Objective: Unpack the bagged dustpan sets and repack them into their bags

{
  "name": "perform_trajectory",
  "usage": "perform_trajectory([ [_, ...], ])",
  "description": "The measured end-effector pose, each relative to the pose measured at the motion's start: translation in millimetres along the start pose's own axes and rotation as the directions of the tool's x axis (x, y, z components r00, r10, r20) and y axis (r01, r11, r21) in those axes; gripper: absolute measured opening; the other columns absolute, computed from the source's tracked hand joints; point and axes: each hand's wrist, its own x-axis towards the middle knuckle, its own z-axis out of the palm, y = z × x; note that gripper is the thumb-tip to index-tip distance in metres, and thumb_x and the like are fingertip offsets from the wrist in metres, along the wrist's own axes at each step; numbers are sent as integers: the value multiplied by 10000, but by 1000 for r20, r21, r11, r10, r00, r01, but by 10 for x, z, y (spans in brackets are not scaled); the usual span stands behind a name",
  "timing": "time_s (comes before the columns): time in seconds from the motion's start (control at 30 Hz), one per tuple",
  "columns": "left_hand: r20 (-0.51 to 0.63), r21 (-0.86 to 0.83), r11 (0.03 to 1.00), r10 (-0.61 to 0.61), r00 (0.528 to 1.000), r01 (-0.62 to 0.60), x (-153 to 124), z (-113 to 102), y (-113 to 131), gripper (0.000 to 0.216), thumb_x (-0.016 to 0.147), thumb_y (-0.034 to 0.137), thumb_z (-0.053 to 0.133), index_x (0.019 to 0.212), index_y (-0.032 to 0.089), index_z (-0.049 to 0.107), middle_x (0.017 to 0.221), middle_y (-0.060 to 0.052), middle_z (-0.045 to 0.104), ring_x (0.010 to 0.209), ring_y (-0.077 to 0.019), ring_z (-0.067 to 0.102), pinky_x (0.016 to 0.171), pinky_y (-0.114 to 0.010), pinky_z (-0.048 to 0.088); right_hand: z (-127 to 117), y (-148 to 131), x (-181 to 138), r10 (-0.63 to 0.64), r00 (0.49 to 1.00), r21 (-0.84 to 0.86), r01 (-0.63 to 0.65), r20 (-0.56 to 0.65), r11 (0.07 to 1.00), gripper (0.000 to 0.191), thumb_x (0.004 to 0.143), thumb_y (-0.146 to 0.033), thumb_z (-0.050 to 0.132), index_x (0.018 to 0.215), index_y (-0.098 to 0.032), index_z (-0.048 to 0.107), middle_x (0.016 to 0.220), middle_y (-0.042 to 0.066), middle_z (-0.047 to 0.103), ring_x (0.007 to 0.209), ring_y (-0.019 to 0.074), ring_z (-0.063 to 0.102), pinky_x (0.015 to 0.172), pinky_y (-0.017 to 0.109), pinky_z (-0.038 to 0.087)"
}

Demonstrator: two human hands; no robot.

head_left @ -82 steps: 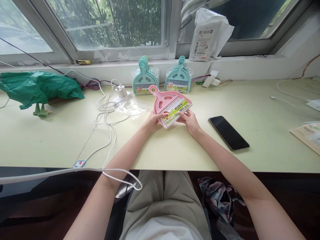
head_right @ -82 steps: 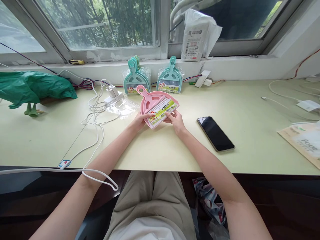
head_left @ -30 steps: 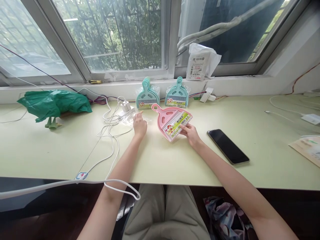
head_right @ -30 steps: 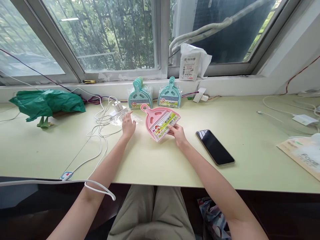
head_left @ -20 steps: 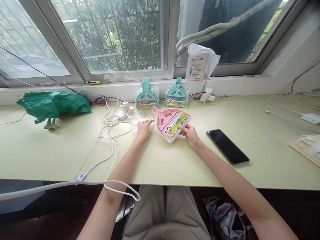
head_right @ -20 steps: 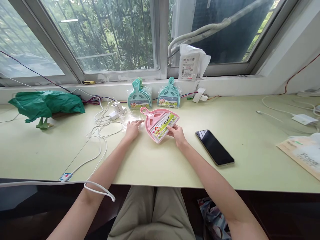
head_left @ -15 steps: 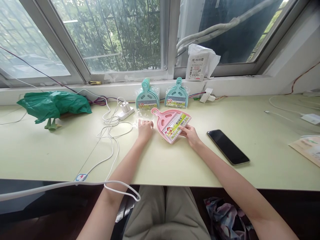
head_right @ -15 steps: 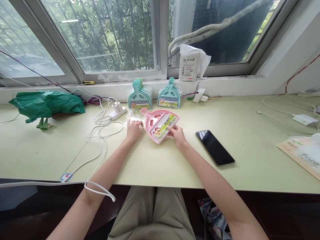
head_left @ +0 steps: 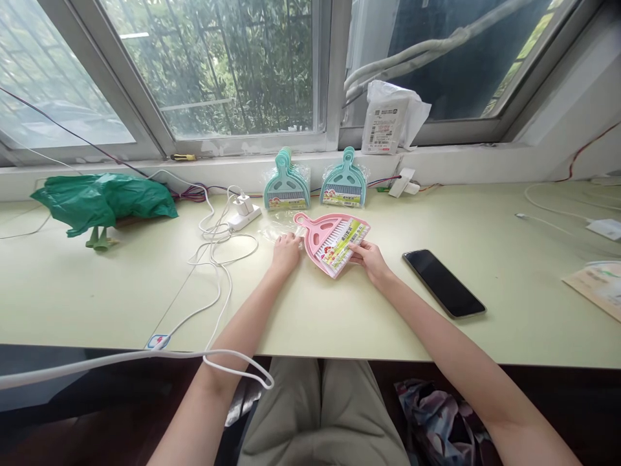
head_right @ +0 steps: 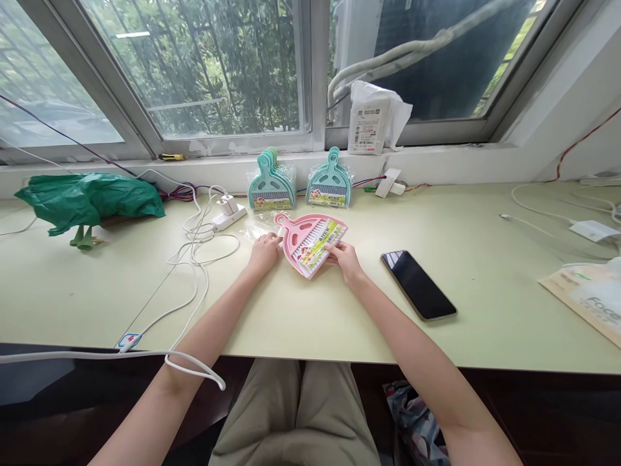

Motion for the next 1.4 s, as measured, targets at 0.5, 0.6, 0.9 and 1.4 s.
perform_trajectory([
  [0.5, -190, 44, 990, -121, 974, 132, 16, -101, -15, 654, 807, -14, 305, 1439, 129, 396, 1405, -135, 497, 1237, -253, 485, 1113, -399, 313, -45, 43, 49, 14, 1000, -4, -14, 9, 1000, 131, 794, -186, 684, 915, -140, 703, 922, 75, 761, 722, 156, 718, 679, 274, 611],
  [0.6, -226, 20, 994, -105, 969, 112, 5, -136, 22, 670, 809, -11, 301, 1462, 129, 362, 1440, -117, 469, 1280, -250, 451, 1134, -396, 289, -51, 48, 55, 24, 999, -4, -24, 22, 1000, 135, 799, -182, 681, 921, -134, 709, 904, 75, 761, 714, 146, 715, 654, 247, 603],
  [0.9, -268, 1, 996, -81, 960, 84, -12, -178, 52, 681, 822, 4, 299, 1482, 171, 338, 1472, -100, 443, 1305, -244, 430, 1170, -433, 247, -8, 26, 8, 29, 996, -24, -28, 81, 999, 161, 791, -191, 688, 937, -128, 711, 924, 85, 761, 717, 153, 718, 659, 256, 602],
  [1.4, -257, 7, 986, -160, 953, 167, 34, -152, -93, 714, 815, -9, 255, 1504, 177, 291, 1494, -90, 424, 1334, -255, 413, 1200, -529, 166, -38, -29, -9, -22, 994, 18, 24, -111, 1000, 79, 815, -139, 623, 863, -152, 684, 896, 54, 757, 755, 158, 717, 715, 283, 618],
])
